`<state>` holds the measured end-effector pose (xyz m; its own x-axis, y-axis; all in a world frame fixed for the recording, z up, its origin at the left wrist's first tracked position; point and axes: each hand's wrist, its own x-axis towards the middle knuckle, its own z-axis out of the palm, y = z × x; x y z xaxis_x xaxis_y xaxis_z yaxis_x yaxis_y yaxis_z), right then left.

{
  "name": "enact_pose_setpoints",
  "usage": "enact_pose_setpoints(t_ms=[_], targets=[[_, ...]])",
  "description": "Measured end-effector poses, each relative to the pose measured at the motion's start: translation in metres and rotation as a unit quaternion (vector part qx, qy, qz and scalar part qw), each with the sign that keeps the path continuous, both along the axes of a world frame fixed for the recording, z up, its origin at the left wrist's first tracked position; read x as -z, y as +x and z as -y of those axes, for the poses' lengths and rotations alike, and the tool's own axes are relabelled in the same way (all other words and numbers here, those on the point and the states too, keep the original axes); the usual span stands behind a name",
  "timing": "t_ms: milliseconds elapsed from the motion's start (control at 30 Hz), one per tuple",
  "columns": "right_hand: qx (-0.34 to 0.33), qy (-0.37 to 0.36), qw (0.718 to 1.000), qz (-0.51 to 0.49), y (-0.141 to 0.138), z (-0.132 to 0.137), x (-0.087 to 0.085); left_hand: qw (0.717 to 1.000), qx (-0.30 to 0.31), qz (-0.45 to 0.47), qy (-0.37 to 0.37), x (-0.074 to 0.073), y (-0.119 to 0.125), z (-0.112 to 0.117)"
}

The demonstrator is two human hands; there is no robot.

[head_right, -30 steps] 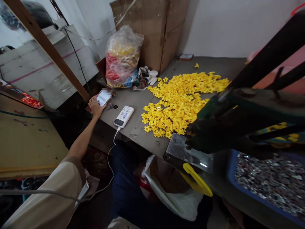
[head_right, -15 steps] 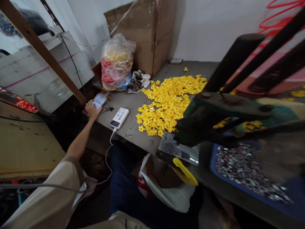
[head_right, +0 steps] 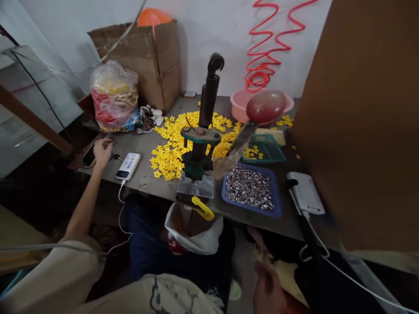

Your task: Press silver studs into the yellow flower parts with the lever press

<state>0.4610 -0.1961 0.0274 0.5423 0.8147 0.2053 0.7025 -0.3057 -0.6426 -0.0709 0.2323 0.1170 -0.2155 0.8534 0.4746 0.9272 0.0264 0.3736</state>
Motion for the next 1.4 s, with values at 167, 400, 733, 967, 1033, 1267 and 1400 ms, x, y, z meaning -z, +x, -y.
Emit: enact_pose_setpoints(t_ms=[167,400,733,967,1033,1267,1400], targets=[[-0.036,0.100,0.994,0.037,0.020,-0.111,-0.052,0.959,0.272,0.047,-0.054,0.015,0.138,0.076],[-0.191,-0.187,0.935,0.232,0.033,-0.211,-0.070,0.920,0.380,0.030,-0.095,0.076,0.219,0.120],[-0.125,-0.093,0.972,0.177,0.039,-0.214,-0.056,0.910,0.374,0.142,-0.106,0.056,0.205,0.089],[-0.079,-0.061,0.989,0.113,0.048,-0.219,-0.047,0.789,0.311,0.484,-0.216,0.052,0.225,0.094],[-0.090,-0.036,0.990,0.101,0.049,-0.223,-0.048,0.763,0.354,0.478,-0.253,0.052,0.235,0.102],[-0.102,-0.035,0.993,0.040,0.052,-0.227,-0.052,0.824,0.425,0.321,-0.194,0.058,0.264,0.118],[-0.085,0.013,0.996,-0.030,0.052,-0.229,-0.056,0.833,0.422,0.310,-0.179,0.058,0.263,0.122]])
